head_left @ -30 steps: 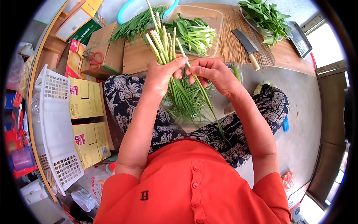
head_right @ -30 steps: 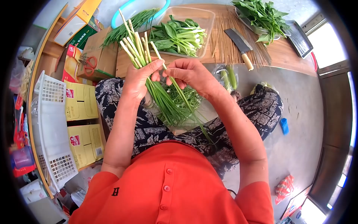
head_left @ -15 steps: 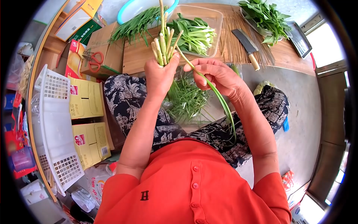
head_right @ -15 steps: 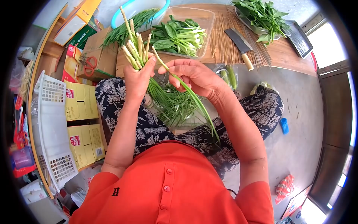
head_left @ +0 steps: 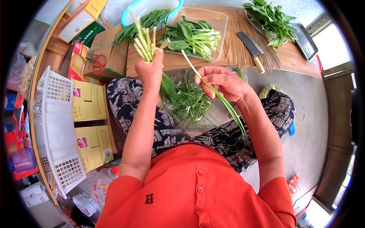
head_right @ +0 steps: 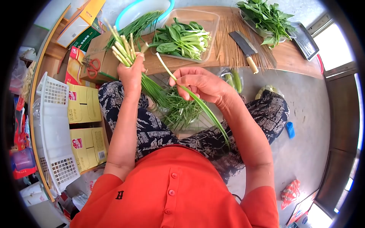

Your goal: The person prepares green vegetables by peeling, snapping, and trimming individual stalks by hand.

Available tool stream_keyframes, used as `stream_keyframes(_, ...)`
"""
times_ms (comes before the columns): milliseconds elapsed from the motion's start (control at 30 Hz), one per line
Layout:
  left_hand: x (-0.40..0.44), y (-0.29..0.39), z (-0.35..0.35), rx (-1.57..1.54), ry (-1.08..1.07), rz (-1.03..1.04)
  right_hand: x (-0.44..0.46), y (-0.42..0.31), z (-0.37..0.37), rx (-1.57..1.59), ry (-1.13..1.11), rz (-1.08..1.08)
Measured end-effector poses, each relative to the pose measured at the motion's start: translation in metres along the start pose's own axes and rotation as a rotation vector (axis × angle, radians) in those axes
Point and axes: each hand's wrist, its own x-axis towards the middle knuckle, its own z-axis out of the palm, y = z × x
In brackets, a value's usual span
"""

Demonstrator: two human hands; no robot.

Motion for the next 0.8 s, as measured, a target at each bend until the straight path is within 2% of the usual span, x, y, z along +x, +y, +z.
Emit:
stream_keyframes(100, 0.008, -0.011, -0.011, -0.069, -0.005, -0.027, -0.004, -0.002, 0.003, -0.082, 0.120, -0.009)
stream_keyframes(167, 0.007, -0.010, -0.017, -0.120, -0.248, -0.186, 0.000, -0.003, -0.001, -0.184, 0.148, -0.076)
stream_keyframes(233, 0.000, -0.005, -0.018, -0.260, -0.397, -0.320, 0.004, -0.002, -0.007, -0.224, 0.296, -0.249)
stream_keyframes(300, -0.004, -0.006, -0.018, -0.322, -0.499, -0.378, 0.007, -0.011, -0.005, -0.279, 0.361, -0.308)
stream_keyframes(367, -0.011, -0.004, -0.013, -0.340, -0.509, -0.383, 0.004, -0.021, 0.001, -0.466, 0.502, -0.325)
stream_keyframes(433, -0.018, 0.000, -0.009, -0.251, -0.572, -0.403, 0.014, -0.016, 0.001, -0.426, 0.491, -0.364)
stream_keyframes(500, -0.023, 0.006, -0.003, -0.213, -0.585, -0.387, 0.029, -0.007, 0.005, -0.612, 0.590, -0.542)
stream_keyframes(700, -0.036, 0.014, 0.010, -0.204, -0.668, -0.313, 0.046, 0.000, 0.009, -0.468, 0.488, -0.579)
stream_keyframes(733, -0.034, 0.011, 0.008, -0.196, -0.662, -0.333, 0.047, 0.000, 0.008, -0.385, 0.462, -0.569)
stream_keyframes(800, -0.034, 0.012, 0.006, -0.246, -0.604, -0.400, 0.045, -0.003, 0.004, -0.430, 0.520, -0.555)
